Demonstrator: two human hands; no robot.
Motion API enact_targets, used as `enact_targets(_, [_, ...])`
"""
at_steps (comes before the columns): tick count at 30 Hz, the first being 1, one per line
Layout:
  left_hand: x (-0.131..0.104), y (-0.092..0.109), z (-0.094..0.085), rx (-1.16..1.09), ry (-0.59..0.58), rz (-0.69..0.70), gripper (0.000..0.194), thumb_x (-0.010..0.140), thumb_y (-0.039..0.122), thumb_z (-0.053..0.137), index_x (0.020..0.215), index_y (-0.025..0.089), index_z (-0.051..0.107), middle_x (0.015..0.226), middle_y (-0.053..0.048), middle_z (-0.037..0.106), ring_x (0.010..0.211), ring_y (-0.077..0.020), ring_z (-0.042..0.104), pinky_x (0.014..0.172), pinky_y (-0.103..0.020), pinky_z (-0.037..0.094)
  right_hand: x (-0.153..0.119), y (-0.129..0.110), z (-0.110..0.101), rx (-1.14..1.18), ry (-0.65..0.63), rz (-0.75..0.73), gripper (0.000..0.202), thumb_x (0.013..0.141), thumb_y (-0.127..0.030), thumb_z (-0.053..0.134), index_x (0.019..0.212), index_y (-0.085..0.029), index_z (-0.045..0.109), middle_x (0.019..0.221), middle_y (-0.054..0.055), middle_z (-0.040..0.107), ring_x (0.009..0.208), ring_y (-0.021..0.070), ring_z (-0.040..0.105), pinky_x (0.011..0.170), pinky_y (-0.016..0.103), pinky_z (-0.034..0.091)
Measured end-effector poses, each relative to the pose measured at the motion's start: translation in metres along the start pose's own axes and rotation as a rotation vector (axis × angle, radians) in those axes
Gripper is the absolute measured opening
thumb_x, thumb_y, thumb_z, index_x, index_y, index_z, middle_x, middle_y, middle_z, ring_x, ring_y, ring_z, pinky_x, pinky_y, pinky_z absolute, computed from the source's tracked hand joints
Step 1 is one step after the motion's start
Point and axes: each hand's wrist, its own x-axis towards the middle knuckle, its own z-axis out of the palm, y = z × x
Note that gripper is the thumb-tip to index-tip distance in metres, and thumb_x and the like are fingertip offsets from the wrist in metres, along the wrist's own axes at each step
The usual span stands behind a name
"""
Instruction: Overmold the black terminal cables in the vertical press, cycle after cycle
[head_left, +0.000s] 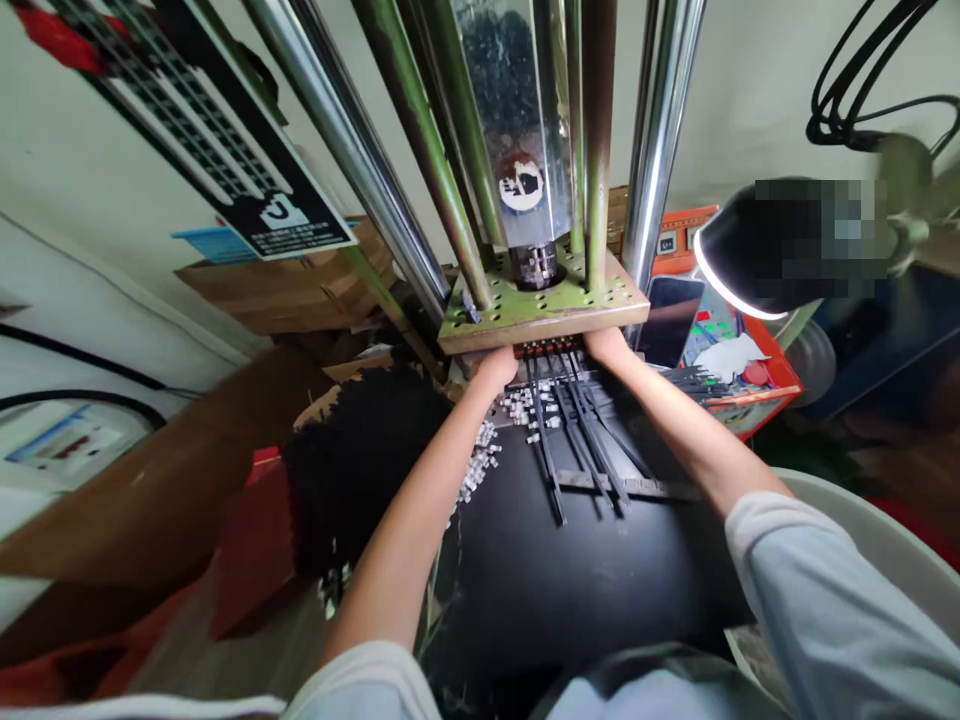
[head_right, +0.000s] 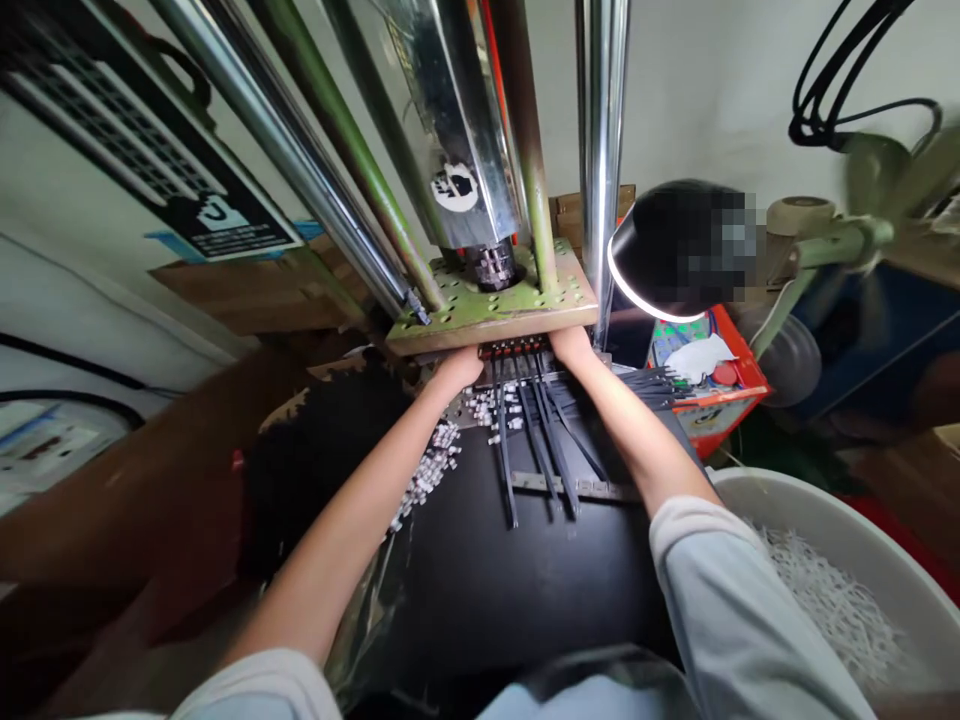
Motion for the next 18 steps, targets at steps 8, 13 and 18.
enact_targets(8, [-0.034, 0.053, 0.014, 0.140, 0.172, 0.273, 0.045, 0.086, 0.007, 0.040, 0.128, -0.002, 0.055, 0.128, -0.027, 0.059, 0.126, -0.0317, 0.051, 0.109, -0.044, 0.030, -0.120, -0.023, -0.065, -0.089, -0.235, -0.147, 0.033, 0.089, -0.008, 0.048, 0.116, -0.016, 0.064, 0.117, 0.010, 0.068, 0.109, 0.0208, 0.062, 0.098, 0.033, 0.047])
enact_targets(13, [-0.027, 0.050, 0.007, 0.115, 0.123, 0.315, 0.046, 0.079, 0.004, 0.044, 0.122, -0.005, 0.058, 0.114, -0.029, 0.064, 0.114, -0.0322, 0.059, 0.100, -0.043, 0.040, -0.252, -0.027, -0.075, 0.046, -0.275, -0.186, 0.025, 0.095, -0.027, 0.050, 0.117, -0.018, 0.059, 0.101, 0.007, 0.069, 0.090, 0.0187, 0.064, 0.080, 0.030, 0.053])
enact_targets(18, [-0.024, 0.049, -0.001, 0.098, 0.037, 0.276, 0.049, 0.080, 0.009, 0.047, 0.126, -0.001, 0.056, 0.123, -0.026, 0.061, 0.118, -0.0312, 0.056, 0.100, -0.039, 0.043, -0.287, -0.018, -0.034, -0.184, 0.065, -0.046, 0.024, 0.094, -0.020, 0.048, 0.115, -0.015, 0.058, 0.112, 0.015, 0.063, 0.099, 0.0268, 0.059, 0.086, 0.041, 0.050])
